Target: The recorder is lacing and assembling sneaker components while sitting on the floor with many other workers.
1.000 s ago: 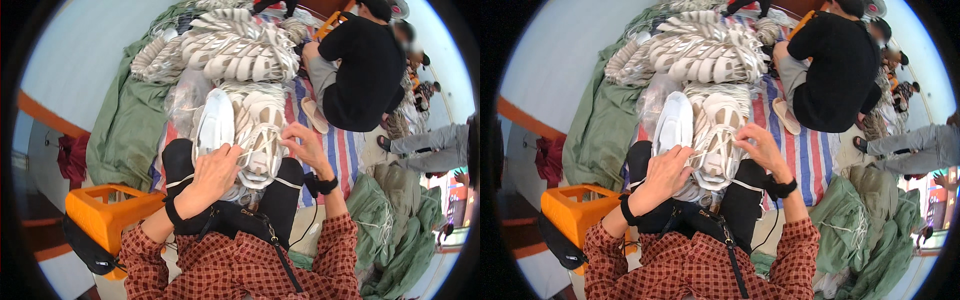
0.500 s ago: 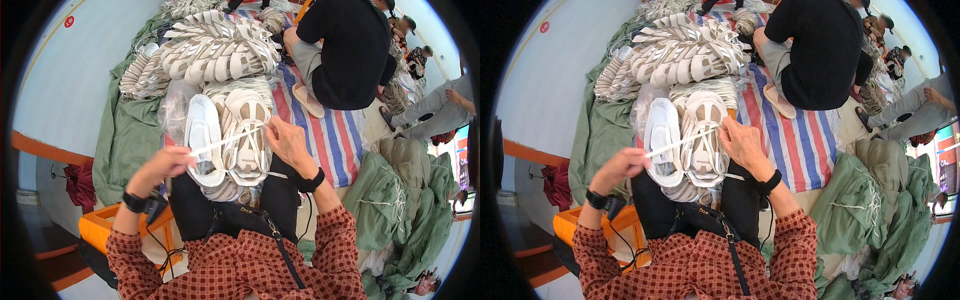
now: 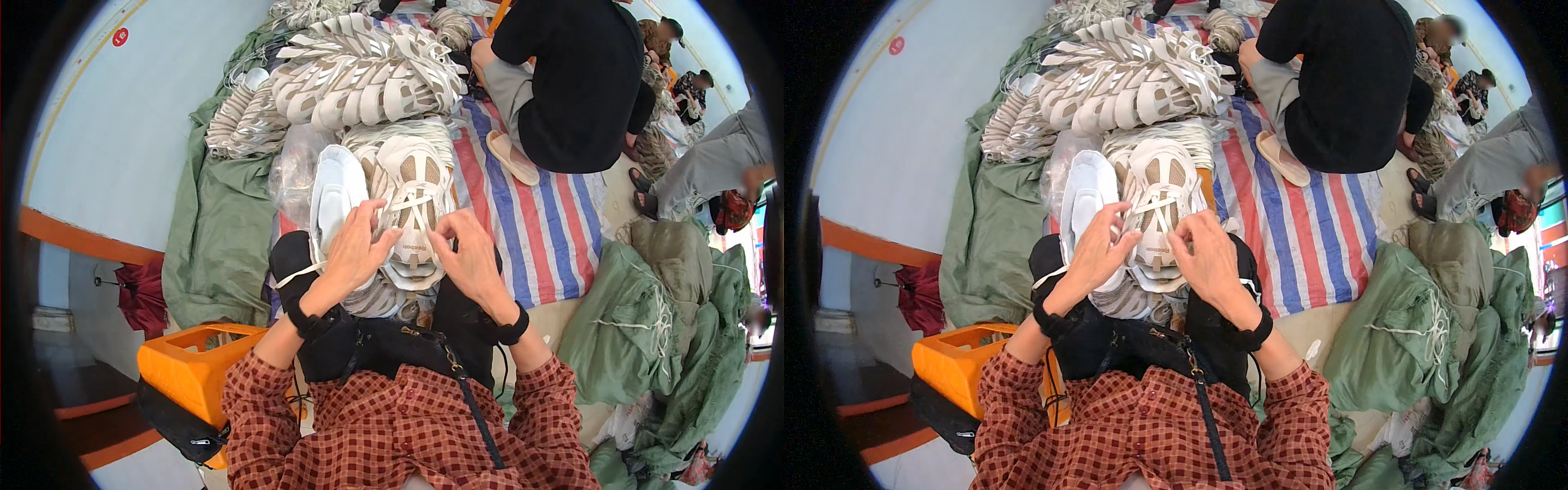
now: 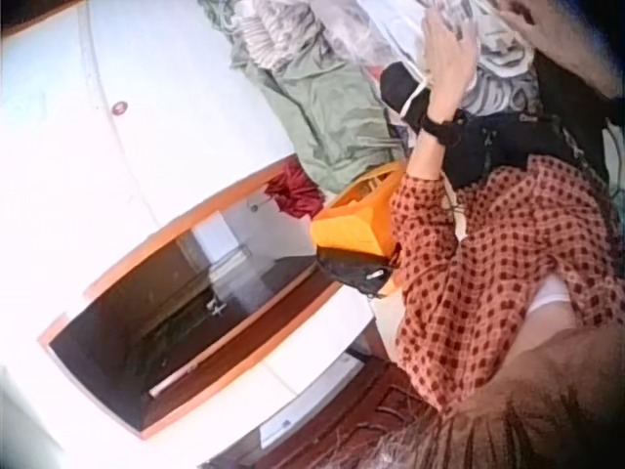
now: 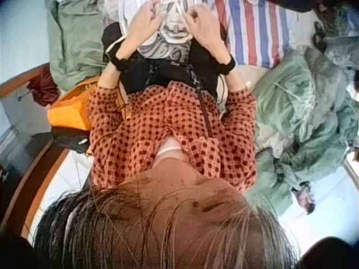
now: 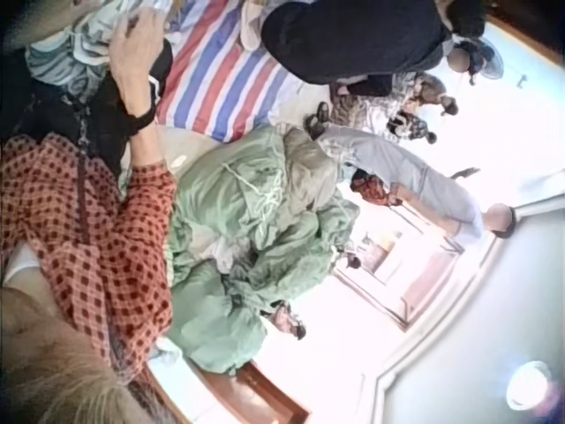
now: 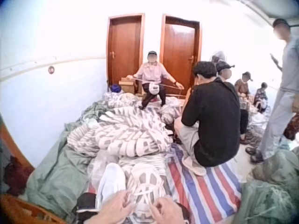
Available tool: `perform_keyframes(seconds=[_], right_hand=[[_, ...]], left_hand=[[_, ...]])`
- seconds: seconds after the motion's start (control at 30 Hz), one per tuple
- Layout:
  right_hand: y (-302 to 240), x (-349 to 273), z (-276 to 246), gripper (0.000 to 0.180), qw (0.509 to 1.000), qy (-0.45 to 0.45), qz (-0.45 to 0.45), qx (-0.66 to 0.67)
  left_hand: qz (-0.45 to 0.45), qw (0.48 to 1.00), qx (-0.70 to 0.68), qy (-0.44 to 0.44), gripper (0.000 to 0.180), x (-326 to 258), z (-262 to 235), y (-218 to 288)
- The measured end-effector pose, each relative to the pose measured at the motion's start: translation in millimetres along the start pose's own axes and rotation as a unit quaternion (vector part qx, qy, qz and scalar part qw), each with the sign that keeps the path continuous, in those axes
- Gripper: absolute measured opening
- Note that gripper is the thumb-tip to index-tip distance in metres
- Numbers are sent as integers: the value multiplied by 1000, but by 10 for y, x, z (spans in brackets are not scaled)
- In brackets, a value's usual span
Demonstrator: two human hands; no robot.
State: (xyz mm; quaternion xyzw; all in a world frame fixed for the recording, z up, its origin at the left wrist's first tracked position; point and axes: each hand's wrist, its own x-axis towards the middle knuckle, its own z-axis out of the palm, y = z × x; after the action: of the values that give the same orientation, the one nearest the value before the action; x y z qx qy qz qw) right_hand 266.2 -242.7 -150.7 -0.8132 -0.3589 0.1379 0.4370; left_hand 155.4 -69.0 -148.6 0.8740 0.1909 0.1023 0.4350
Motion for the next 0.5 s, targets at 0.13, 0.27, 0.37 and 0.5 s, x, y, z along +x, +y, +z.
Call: perform_keyframes(seconds=[0.13,0.27,0.37,0.5], right_hand=[[-94,10,78,23,981,66,-102,-153],[-9,102,114,20,960,121,-181,-174],[18,130,35,14,995,66,-30,75],[190,99,-258,11,993,0,71,99]], left_hand=[[11,997,63,29,47,122,87,16],[51,990,124,46,40,176,216,-8],[42,991,122,38,39,174,183,7],[39,990,129,33,42,168,216,-96]])
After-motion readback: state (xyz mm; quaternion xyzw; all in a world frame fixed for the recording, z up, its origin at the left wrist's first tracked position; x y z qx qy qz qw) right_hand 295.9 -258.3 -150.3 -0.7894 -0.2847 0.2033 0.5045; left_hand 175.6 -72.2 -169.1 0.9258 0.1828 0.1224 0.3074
